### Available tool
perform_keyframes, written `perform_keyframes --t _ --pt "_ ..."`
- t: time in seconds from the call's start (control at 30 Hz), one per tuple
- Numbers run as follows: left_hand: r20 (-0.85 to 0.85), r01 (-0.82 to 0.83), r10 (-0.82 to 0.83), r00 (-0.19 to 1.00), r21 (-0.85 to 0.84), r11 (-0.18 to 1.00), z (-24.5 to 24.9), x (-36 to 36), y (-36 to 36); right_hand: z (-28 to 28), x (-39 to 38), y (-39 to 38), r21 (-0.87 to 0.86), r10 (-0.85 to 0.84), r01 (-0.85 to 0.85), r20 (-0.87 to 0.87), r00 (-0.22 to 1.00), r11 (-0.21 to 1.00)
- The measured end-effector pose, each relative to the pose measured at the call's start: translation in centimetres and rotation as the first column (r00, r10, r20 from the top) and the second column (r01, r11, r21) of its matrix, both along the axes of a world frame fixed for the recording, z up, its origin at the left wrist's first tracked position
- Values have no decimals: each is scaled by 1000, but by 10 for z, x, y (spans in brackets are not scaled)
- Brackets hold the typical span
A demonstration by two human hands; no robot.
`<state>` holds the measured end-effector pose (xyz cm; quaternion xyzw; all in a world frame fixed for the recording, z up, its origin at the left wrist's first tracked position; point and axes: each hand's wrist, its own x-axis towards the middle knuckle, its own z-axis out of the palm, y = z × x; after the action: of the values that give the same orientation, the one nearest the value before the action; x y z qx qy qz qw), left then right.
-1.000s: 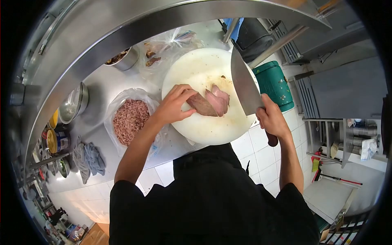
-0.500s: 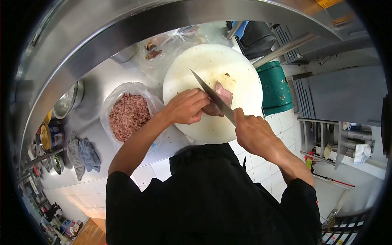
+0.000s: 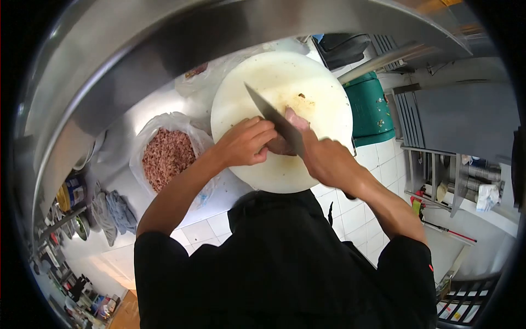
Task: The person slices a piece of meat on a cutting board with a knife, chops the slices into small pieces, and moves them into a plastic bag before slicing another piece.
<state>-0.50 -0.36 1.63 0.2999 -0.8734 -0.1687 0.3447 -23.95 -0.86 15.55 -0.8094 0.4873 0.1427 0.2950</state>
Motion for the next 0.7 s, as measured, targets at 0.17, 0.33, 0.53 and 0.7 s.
perform_keyframes --t 0.17,0.33,0.53,0.7 --pt "4 -17 17 1000 25 1000 0 0 0 -19 2 4 -30 23 -23 0 1000 999" --pt "14 -18 18 1000 -18 1000 -1 0 -3 -4 -10 8 7 -36 36 -49 998 999" --pt "-15 -19 19 1000 -29 999 5 2 4 -70 -31 21 -52 -280 311 318 906 949" --pt "31 -22 25 999 -105 994 2 9 11 -12 -32 24 -98 -205 240 275 939 966"
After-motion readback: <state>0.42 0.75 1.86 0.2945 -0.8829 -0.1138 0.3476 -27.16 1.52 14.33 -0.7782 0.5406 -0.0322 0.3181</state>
